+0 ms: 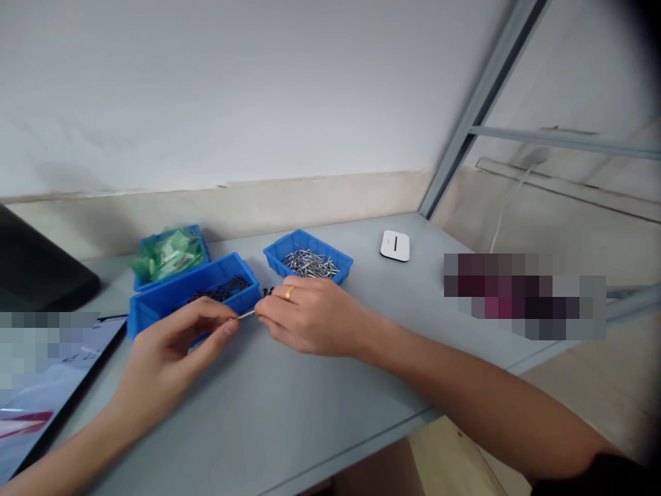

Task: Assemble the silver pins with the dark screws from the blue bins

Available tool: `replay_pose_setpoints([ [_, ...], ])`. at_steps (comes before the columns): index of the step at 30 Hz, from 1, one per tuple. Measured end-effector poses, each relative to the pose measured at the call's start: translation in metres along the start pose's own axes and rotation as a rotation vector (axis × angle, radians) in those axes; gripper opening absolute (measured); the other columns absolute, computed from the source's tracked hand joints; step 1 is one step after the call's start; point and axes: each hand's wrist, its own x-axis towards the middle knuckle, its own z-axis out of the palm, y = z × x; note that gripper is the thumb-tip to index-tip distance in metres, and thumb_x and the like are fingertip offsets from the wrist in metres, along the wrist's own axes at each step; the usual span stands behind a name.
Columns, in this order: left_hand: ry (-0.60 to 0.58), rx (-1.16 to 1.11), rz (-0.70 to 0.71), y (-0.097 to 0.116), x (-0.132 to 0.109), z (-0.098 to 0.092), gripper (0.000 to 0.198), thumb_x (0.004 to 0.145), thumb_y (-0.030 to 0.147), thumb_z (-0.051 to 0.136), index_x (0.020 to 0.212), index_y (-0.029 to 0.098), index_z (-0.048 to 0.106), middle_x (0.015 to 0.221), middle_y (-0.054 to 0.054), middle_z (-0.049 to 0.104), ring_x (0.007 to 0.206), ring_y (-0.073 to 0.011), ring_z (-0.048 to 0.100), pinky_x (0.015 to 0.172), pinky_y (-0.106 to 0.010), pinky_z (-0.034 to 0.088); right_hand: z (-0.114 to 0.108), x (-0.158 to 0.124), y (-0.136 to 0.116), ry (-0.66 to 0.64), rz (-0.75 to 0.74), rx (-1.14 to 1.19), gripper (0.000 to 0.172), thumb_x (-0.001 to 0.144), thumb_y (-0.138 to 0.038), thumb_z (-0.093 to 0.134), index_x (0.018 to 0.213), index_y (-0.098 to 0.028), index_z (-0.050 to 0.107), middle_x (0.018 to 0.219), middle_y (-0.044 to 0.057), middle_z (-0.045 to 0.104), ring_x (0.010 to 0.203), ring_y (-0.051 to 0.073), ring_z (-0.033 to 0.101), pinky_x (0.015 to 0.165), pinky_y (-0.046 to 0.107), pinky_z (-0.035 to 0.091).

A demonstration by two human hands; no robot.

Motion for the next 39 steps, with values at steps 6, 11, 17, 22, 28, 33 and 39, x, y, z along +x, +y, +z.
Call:
replay_pose_setpoints([
  [6,-0.042,-0.019,-0.045,-0.003,0.000,0.005,0.021,0.083,0.044,0.065,0.080,0.023,0.068,0.076,0.000,0.070,0.069,-0.0173,0.064,0.061,-0.023,0.055,-0.001,-0.001,-0.002,0.096,0.025,0.018,0.030,0.103,-0.032,0.039,0.089,-0.016,0.062,0.075,-0.001,0.066,0.071,0.011,0.057,0.073,0.025,0.042],
  [11,0.021,-0.032,-0.026,-0.001,0.001,0.005,0.019,0.080,0.042,0.066,0.077,0.024,0.068,0.073,0.001,0.070,0.065,-0.0163,0.064,0.059,-0.023,0.055,0.003,-0.001,-0.002,0.044,0.005,-0.007,0.031,0.102,-0.027,0.038,0.086,-0.018,0.062,0.075,-0.001,0.066,0.073,0.012,0.059,0.066,0.026,0.038],
  [17,0.041,-0.076,0.082,0.001,0.002,0.007,0.005,0.079,0.029,0.068,0.079,0.024,0.070,0.074,0.002,0.070,0.066,-0.0139,0.065,0.061,-0.019,0.055,0.004,-0.003,-0.005,-0.023,-0.036,-0.012,0.030,0.103,-0.026,0.038,0.080,-0.018,0.058,0.072,-0.002,0.064,0.068,0.011,0.057,0.062,0.027,0.035],
  [22,0.017,-0.104,0.079,0.001,0.000,0.010,0.007,0.081,0.030,0.066,0.081,0.024,0.070,0.082,0.000,0.074,0.075,-0.0162,0.069,0.070,-0.022,0.058,0.006,-0.002,-0.007,-0.019,-0.078,0.012,0.032,0.103,-0.030,0.039,0.079,-0.018,0.057,0.071,-0.002,0.064,0.066,0.012,0.057,0.062,0.027,0.037],
  [28,0.015,-0.104,-0.002,-0.001,0.000,0.010,0.013,0.080,0.035,0.067,0.080,0.023,0.070,0.077,0.000,0.074,0.071,-0.0171,0.070,0.068,-0.024,0.059,0.001,-0.001,-0.006,0.134,0.012,0.043,0.023,0.101,-0.026,0.041,0.105,-0.018,0.062,0.078,-0.003,0.066,0.073,0.010,0.060,0.067,0.025,0.040],
  [33,-0.046,-0.063,0.018,-0.003,0.000,0.011,0.013,0.080,0.034,0.066,0.080,0.022,0.071,0.078,0.000,0.075,0.072,-0.0175,0.070,0.068,-0.024,0.058,-0.002,-0.001,-0.006,0.098,-0.025,0.001,0.020,0.099,-0.019,0.043,0.096,-0.021,0.062,0.073,-0.004,0.061,0.067,0.011,0.055,0.061,0.027,0.037],
  [39,-0.031,-0.097,-0.010,-0.002,0.000,0.011,0.014,0.080,0.035,0.066,0.078,0.022,0.070,0.076,-0.001,0.074,0.070,-0.0177,0.069,0.065,-0.024,0.057,0.004,-0.003,-0.003,0.077,-0.042,-0.028,0.024,0.100,-0.019,0.041,0.088,-0.019,0.061,0.072,-0.002,0.062,0.068,0.012,0.055,0.062,0.028,0.036],
])
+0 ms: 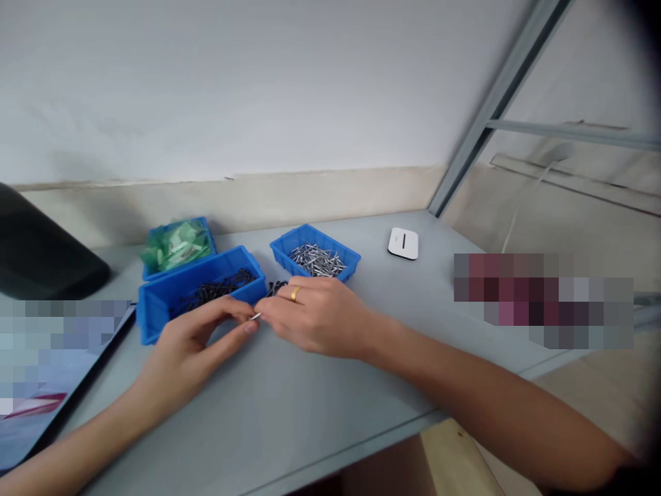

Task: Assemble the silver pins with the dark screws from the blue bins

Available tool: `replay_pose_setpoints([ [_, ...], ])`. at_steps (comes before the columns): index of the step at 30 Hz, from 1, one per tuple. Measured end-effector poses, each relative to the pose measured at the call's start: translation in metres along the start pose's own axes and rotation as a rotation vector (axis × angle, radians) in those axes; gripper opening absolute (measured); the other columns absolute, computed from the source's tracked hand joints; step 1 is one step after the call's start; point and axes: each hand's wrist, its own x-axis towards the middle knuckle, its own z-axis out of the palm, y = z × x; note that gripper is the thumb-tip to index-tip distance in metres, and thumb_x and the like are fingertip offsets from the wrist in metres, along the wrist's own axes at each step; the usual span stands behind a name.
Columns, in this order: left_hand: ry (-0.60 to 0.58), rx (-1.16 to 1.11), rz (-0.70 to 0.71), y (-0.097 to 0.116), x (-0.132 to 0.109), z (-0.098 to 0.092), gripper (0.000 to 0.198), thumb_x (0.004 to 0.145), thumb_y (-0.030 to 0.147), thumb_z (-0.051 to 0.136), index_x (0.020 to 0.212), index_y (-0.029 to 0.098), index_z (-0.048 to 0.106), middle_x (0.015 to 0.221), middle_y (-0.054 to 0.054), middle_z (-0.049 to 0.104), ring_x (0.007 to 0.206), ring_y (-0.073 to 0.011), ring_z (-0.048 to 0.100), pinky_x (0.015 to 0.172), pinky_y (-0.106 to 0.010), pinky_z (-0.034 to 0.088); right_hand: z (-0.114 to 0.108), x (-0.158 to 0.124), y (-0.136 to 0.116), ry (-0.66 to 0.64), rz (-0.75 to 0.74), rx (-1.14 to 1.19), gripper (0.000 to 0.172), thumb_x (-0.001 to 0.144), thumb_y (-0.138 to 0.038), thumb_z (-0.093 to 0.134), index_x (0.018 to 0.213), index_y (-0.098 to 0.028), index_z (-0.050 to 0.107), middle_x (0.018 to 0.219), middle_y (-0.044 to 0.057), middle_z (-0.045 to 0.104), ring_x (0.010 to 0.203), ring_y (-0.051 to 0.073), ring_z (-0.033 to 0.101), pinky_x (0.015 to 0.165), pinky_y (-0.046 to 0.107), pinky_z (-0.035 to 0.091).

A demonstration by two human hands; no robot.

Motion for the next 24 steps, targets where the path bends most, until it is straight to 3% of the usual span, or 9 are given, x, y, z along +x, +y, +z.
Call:
replay_pose_setpoints([
  [4,0.057,0.000,0.020,-0.0017,-0.0007,-0.0009,0.011,0.081,0.034,0.068,0.082,0.024,0.071,0.079,0.000,0.073,0.072,-0.0172,0.069,0.066,-0.023,0.057,0.0011,-0.0002,0.0004,-0.023,0.024,0.016,0.029,0.103,-0.026,0.040,0.086,-0.017,0.061,0.075,-0.001,0.065,0.072,0.012,0.058,0.064,0.028,0.037],
  [9,0.046,-0.016,0.081,-0.0007,-0.0012,0.0008,0.006,0.083,0.029,0.067,0.081,0.024,0.070,0.077,0.002,0.072,0.071,-0.0150,0.067,0.067,-0.021,0.056,-0.0004,0.0012,-0.0019,-0.083,-0.024,0.033,0.030,0.103,-0.024,0.039,0.080,-0.018,0.057,0.070,-0.002,0.062,0.067,0.011,0.057,0.064,0.027,0.037],
  [14,0.034,-0.063,0.036,0.0005,-0.0020,0.0021,0.009,0.083,0.032,0.067,0.081,0.024,0.070,0.082,0.000,0.075,0.075,-0.0177,0.070,0.071,-0.024,0.059,-0.0012,0.0021,-0.0026,-0.095,-0.055,0.050,0.033,0.103,-0.027,0.037,0.077,-0.018,0.056,0.068,-0.002,0.060,0.064,0.012,0.056,0.063,0.028,0.037],
  [20,0.031,-0.094,-0.025,-0.0024,-0.0033,-0.0007,0.011,0.082,0.035,0.069,0.086,0.025,0.071,0.082,0.000,0.075,0.072,-0.0177,0.071,0.069,-0.024,0.060,-0.0024,0.0031,-0.0024,-0.038,-0.007,0.054,0.034,0.103,-0.029,0.037,0.082,-0.017,0.060,0.071,-0.001,0.064,0.067,0.011,0.058,0.064,0.027,0.039],
  [24,-0.006,-0.054,-0.003,-0.0061,-0.0025,0.0001,0.010,0.084,0.033,0.067,0.084,0.024,0.069,0.077,0.000,0.072,0.070,-0.0171,0.068,0.066,-0.024,0.058,-0.0043,0.0040,-0.0035,0.029,0.056,0.060,0.023,0.101,-0.026,0.042,0.092,-0.018,0.062,0.068,-0.003,0.062,0.067,0.011,0.056,0.066,0.025,0.040],
])
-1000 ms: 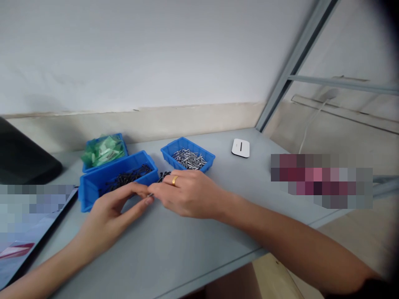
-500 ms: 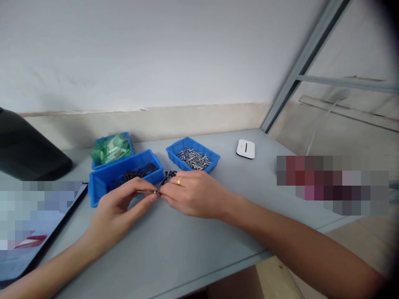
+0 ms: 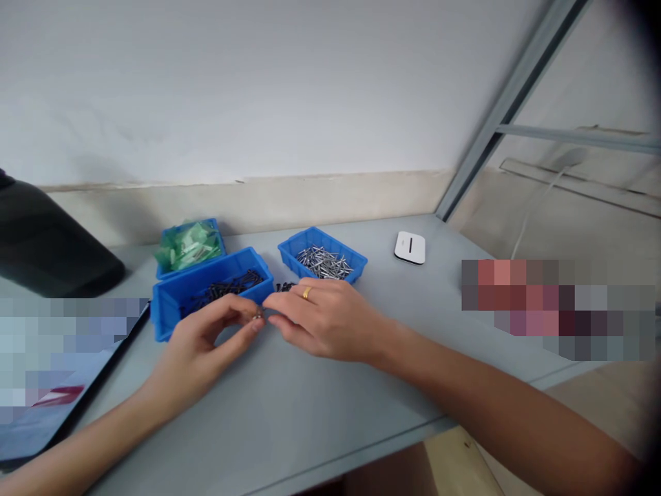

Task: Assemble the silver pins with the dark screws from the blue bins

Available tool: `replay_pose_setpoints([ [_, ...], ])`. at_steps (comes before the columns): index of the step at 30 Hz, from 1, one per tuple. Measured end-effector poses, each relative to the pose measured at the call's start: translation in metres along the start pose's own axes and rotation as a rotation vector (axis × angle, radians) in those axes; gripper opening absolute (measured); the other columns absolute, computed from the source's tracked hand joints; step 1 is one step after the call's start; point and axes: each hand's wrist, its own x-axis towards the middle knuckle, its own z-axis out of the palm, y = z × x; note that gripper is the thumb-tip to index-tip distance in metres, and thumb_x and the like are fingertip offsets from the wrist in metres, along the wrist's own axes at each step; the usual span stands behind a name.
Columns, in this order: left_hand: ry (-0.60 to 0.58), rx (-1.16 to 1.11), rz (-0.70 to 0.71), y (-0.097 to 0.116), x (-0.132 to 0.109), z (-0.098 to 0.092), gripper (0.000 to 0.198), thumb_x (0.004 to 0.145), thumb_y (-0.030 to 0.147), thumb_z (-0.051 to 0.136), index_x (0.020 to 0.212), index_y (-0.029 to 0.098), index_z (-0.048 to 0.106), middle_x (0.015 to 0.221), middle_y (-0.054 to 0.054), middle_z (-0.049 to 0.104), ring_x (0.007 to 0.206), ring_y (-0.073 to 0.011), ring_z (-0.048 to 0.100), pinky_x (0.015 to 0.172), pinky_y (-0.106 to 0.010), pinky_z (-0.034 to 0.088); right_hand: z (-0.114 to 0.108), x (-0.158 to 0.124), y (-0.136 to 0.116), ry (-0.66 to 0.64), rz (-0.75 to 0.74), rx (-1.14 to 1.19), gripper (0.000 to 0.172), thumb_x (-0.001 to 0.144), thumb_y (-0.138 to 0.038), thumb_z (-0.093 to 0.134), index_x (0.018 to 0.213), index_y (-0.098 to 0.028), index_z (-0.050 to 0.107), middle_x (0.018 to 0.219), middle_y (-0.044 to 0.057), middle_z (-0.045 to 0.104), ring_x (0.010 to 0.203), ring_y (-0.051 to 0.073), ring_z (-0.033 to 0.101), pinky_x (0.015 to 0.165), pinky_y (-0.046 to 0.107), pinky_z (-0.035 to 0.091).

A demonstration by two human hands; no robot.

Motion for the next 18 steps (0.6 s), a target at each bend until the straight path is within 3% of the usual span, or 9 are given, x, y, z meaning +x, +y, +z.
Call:
replay_pose_setpoints([
  [11,-0.051,0.055,0.022,0.0002,0.0020,0.0004,0.014,0.087,0.033,0.061,0.083,0.022,0.067,0.074,0.000,0.069,0.068,-0.0159,0.065,0.062,-0.024,0.055,0.0029,-0.0014,0.0024,-0.026,0.001,-0.031,0.021,0.101,-0.022,0.042,0.091,-0.019,0.060,0.074,-0.001,0.066,0.072,0.011,0.059,0.070,0.025,0.041],
  [18,0.049,0.034,-0.054,0.0026,0.0023,-0.0013,0.017,0.081,0.040,0.067,0.081,0.023,0.068,0.073,0.000,0.069,0.066,-0.0173,0.065,0.061,-0.025,0.055,0.0006,-0.0024,0.0030,-0.097,0.026,-0.019,0.024,0.099,-0.019,0.042,0.084,-0.018,0.060,0.071,0.000,0.062,0.070,0.013,0.056,0.065,0.027,0.038],
])
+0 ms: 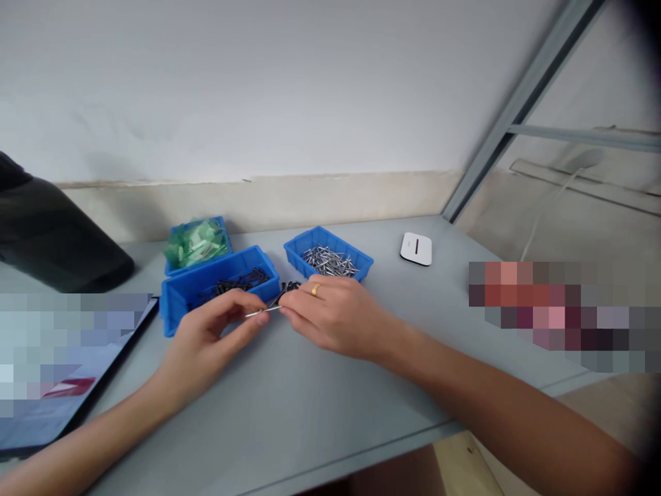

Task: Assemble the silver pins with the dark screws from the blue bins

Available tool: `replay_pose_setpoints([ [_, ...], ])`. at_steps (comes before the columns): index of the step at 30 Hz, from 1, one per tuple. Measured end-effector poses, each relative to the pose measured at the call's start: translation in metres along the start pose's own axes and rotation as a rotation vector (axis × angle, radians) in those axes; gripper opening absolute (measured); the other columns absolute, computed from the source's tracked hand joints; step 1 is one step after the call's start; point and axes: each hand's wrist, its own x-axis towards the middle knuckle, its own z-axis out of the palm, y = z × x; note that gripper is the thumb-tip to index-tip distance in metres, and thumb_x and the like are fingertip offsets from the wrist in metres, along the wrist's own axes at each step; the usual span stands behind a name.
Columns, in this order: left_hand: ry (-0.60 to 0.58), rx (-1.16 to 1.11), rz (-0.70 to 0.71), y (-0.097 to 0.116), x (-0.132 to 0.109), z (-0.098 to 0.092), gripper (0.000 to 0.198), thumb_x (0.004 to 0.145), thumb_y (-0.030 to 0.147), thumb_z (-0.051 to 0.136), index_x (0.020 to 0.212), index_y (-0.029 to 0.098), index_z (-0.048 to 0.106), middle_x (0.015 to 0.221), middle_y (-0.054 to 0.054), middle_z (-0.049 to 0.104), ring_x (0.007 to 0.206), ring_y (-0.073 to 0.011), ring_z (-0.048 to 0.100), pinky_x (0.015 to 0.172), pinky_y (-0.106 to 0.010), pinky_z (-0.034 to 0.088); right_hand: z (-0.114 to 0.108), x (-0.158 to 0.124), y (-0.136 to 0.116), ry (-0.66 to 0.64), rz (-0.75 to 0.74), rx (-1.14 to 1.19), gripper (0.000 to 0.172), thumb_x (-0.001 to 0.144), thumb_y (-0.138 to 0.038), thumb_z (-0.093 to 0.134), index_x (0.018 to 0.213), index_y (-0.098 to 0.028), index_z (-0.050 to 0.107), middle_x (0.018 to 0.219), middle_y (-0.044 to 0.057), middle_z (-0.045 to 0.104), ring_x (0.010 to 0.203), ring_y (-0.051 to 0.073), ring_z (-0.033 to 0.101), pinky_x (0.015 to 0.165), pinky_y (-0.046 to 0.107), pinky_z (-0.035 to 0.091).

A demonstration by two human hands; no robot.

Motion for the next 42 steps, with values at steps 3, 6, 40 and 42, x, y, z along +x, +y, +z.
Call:
replay_pose_setpoints([
  [3,0.037,-0.029,0.021,0.0013,-0.0005,0.0006,0.013,0.079,0.036,0.069,0.080,0.023,0.069,0.075,0.001,0.070,0.068,-0.0172,0.065,0.063,-0.024,0.055,0.0001,-0.0002,0.0001,-0.061,-0.010,0.002,0.025,0.100,-0.019,0.041,0.081,-0.017,0.058,0.070,0.000,0.061,0.069,0.012,0.054,0.066,0.027,0.037],
  [6,0.032,-0.037,0.061,0.0016,-0.0013,0.0013,0.009,0.080,0.032,0.068,0.080,0.023,0.069,0.076,0.000,0.070,0.070,-0.0172,0.066,0.064,-0.024,0.056,0.0021,-0.0002,-0.0002,-0.079,-0.098,-0.017,0.028,0.101,-0.021,0.040,0.078,-0.018,0.055,0.067,-0.002,0.058,0.064,0.011,0.052,0.065,0.026,0.035],
  [40,-0.062,0.006,0.058,-0.0016,-0.0015,-0.0013,0.012,0.086,0.033,0.063,0.084,0.022,0.068,0.077,0.000,0.070,0.071,-0.0165,0.065,0.064,-0.025,0.054,0.0011,0.0013,-0.0014,-0.030,-0.046,0.003,0.026,0.100,-0.019,0.040,0.084,-0.017,0.060,0.070,-0.001,0.063,0.067,0.011,0.056,0.066,0.027,0.037],
  [42,-0.041,-0.028,0.080,0.0002,-0.0019,-0.0016,0.008,0.084,0.030,0.064,0.083,0.023,0.069,0.078,0.001,0.070,0.072,-0.0156,0.066,0.065,-0.023,0.055,0.0010,0.0012,-0.0017,-0.036,-0.057,0.004,0.025,0.099,-0.019,0.041,0.082,-0.017,0.060,0.067,-0.002,0.061,0.065,0.011,0.054,0.065,0.027,0.037],
])
